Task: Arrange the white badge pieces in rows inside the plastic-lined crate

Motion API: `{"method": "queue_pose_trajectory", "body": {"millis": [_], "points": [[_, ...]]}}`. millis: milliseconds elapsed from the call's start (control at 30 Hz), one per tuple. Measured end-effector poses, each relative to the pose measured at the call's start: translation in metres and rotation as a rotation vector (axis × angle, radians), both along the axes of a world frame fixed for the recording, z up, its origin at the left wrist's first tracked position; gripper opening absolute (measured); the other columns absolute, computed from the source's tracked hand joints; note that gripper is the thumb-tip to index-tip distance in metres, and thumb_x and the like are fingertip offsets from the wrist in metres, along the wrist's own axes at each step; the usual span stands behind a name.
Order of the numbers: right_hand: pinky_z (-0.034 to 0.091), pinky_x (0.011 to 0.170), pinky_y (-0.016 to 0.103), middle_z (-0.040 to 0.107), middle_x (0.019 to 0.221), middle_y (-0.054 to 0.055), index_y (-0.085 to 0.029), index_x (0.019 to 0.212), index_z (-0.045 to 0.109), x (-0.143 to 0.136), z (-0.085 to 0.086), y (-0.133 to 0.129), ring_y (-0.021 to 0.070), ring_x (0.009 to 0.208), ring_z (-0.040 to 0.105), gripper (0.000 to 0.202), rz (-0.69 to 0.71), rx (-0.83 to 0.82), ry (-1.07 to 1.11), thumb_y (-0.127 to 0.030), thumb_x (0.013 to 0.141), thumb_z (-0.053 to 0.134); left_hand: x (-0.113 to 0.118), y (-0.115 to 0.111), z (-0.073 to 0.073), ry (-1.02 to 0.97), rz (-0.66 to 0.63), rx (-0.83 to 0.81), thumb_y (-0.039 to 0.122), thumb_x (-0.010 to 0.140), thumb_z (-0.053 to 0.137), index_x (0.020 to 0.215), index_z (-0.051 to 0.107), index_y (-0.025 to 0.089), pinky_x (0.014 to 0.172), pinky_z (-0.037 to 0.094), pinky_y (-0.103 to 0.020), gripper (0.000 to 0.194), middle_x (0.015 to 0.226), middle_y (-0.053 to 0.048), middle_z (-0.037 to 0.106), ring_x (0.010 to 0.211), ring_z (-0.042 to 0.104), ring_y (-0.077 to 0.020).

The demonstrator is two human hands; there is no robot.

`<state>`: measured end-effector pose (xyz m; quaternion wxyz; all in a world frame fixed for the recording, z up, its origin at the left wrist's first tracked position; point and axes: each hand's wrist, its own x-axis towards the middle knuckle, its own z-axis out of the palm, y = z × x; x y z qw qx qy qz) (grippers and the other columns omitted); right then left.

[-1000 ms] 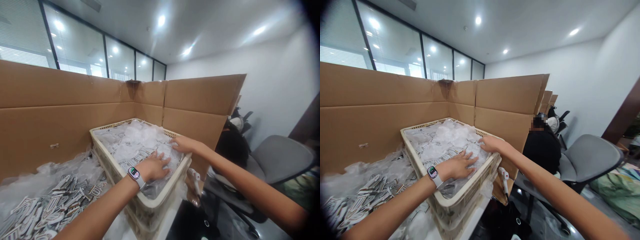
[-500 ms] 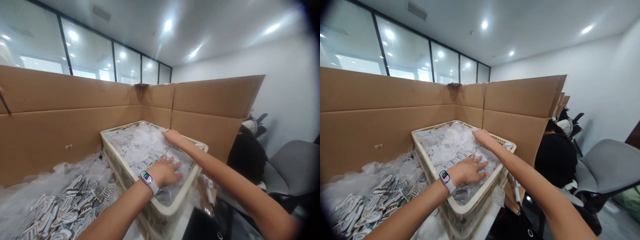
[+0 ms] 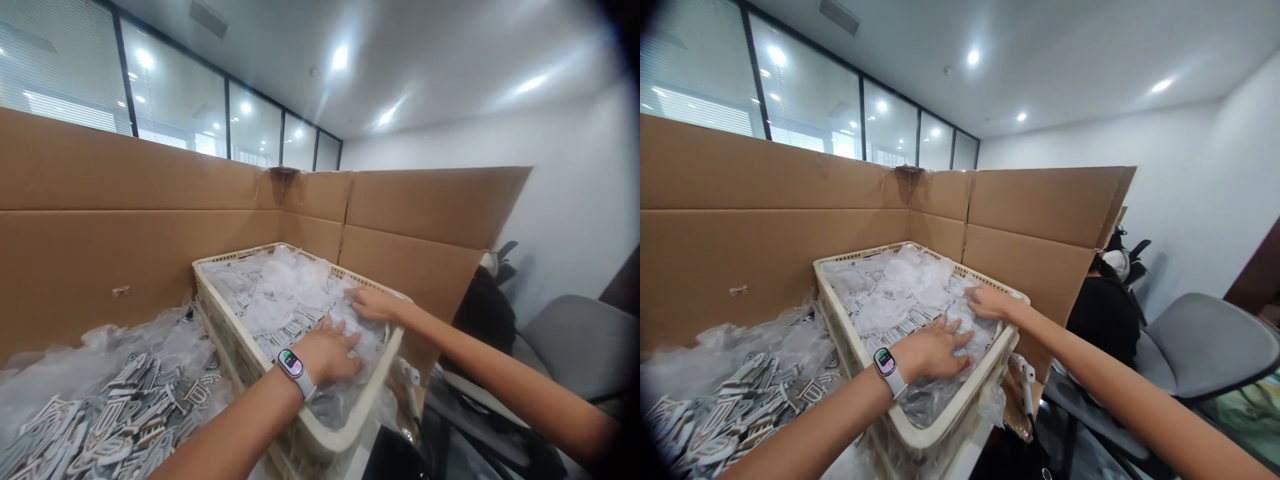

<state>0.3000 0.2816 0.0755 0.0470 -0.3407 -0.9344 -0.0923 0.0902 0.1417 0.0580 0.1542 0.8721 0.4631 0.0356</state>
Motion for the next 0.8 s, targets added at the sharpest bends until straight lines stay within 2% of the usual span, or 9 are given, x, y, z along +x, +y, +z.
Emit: {"method": "queue_pose_trajectory", "body": {"millis": [133,233,333,533,667,800], "points": [[0.052,0.114,0.042,0.073,0.137,0.014,-0.013,0.133,0.073,0.009,0.008,0.005,0.0262,0.125,0.069,0.046,-0.077,-0.096,0.193,-0.028,0.107,0.038,0.000,0.000,-0.001,-0.015,-0.003,0.006,0.063,0.101,0.044,0.169,0.041,0.026,0.132,0.024,-0.061,0.078,0.179,-0.012,0.028,0.165,0.020,-0.0451],[0.041,0.126,0.046,0.063,0.153,0.015,-0.014,0.146,0.066,0.008,0.009,0.017,0.0274,0.143,0.059,0.053,-0.036,-0.084,0.254,-0.038,0.112,0.033,0.000,0.001,-0.002,-0.024,0.005,0.014,0.063,0.101,0.044,0.169,0.041,0.027,0.131,0.025,-0.063,0.077,0.178,-0.011,0.030,0.165,0.021,-0.0452],[0.031,0.133,0.046,0.048,0.167,0.013,-0.016,0.160,0.056,0.003,-0.004,0.030,0.0273,0.156,0.044,0.058,-0.022,-0.162,0.153,-0.045,0.114,0.036,0.000,0.002,-0.003,-0.019,0.014,0.010,0.062,0.101,0.045,0.169,0.042,0.028,0.130,0.026,-0.063,0.076,0.178,-0.011,0.030,0.165,0.021,-0.0450],[0.027,0.136,0.048,0.034,0.174,0.011,-0.017,0.169,0.043,-0.002,-0.027,0.044,0.0302,0.164,0.028,0.064,-0.138,-0.308,0.027,-0.049,0.113,0.041,0.002,0.002,-0.001,0.016,0.009,-0.018,0.060,0.104,0.040,0.170,0.038,0.026,0.133,0.020,-0.057,0.075,0.180,-0.011,0.024,0.167,0.013,-0.0430],[0.031,0.133,0.052,0.035,0.172,0.014,-0.017,0.168,0.045,-0.002,-0.035,0.051,0.0338,0.162,0.031,0.065,-0.102,-0.298,0.062,-0.050,0.112,0.045,0.003,0.002,-0.005,0.002,0.015,0.029,0.055,0.107,0.037,0.170,0.040,0.026,0.132,0.024,-0.058,0.069,0.179,-0.011,0.028,0.166,0.017,-0.0420],[0.028,0.135,0.049,0.040,0.171,0.013,-0.016,0.166,0.048,-0.006,-0.030,0.051,0.0310,0.163,0.031,0.060,-0.093,-0.283,0.065,-0.042,0.112,0.045,0.004,0.003,-0.004,-0.110,0.047,0.202,0.047,0.110,0.036,0.166,0.046,0.024,0.129,0.030,-0.058,0.061,0.176,-0.012,0.038,0.164,0.027,-0.0413]]}}
